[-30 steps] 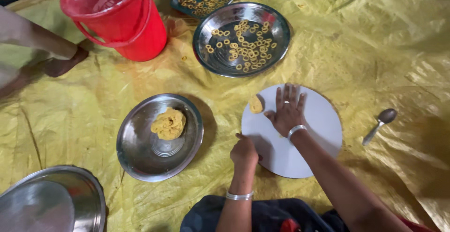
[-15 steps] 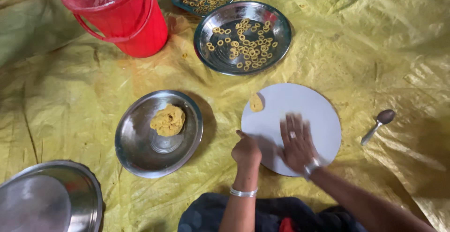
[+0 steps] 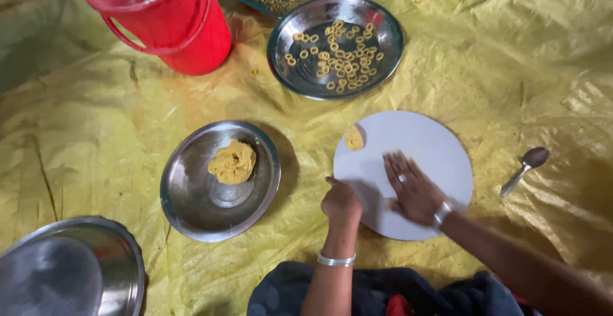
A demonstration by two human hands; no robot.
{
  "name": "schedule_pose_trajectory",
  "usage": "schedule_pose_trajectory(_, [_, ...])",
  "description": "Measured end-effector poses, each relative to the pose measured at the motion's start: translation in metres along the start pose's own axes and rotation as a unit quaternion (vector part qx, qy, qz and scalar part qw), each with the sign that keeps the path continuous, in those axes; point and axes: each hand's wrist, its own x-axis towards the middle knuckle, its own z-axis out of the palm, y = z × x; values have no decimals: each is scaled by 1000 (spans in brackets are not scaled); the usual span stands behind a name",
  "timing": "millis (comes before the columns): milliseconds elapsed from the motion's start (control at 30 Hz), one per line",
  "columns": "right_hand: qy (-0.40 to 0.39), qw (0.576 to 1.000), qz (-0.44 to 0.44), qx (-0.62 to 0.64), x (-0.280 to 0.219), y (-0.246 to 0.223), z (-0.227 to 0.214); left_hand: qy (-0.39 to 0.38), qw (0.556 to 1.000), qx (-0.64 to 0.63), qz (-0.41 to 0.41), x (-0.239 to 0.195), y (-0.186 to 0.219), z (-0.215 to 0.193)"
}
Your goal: The person sits on a yellow tarp and repeatedly rolls small pieces of dough into thin strips on a white circular board, then joins the ends to form rings. The finished rings are placed into a nearby metal bowl.
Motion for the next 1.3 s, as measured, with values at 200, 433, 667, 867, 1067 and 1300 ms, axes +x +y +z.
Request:
schedule_pose_trajectory(200, [33,989,138,28,-53,-55,0,-16,1000,5,2,1,1,-1])
schedule_pose_trajectory(433, [128,940,316,16,87,48,31,-26,999,-29,8,-7,-8,-8])
schedule_pose_trajectory(667, [43,976,202,-66,67,24,8,-63,998,-11,27,-6,-11,-17])
schedule_pose_trajectory(867, [58,994,82,39,-30,-61,-2,-75,997,-12,5,-6,-9,-20])
schedule_pose_trajectory(1067, [81,989,125,19,-7,-30,18,-64,997,-12,34,-8,-10,-16])
schedule_pose_trajectory(1300, [161,982,52,81,62,95,17,-82,996,-9,37,-3,-9,-14])
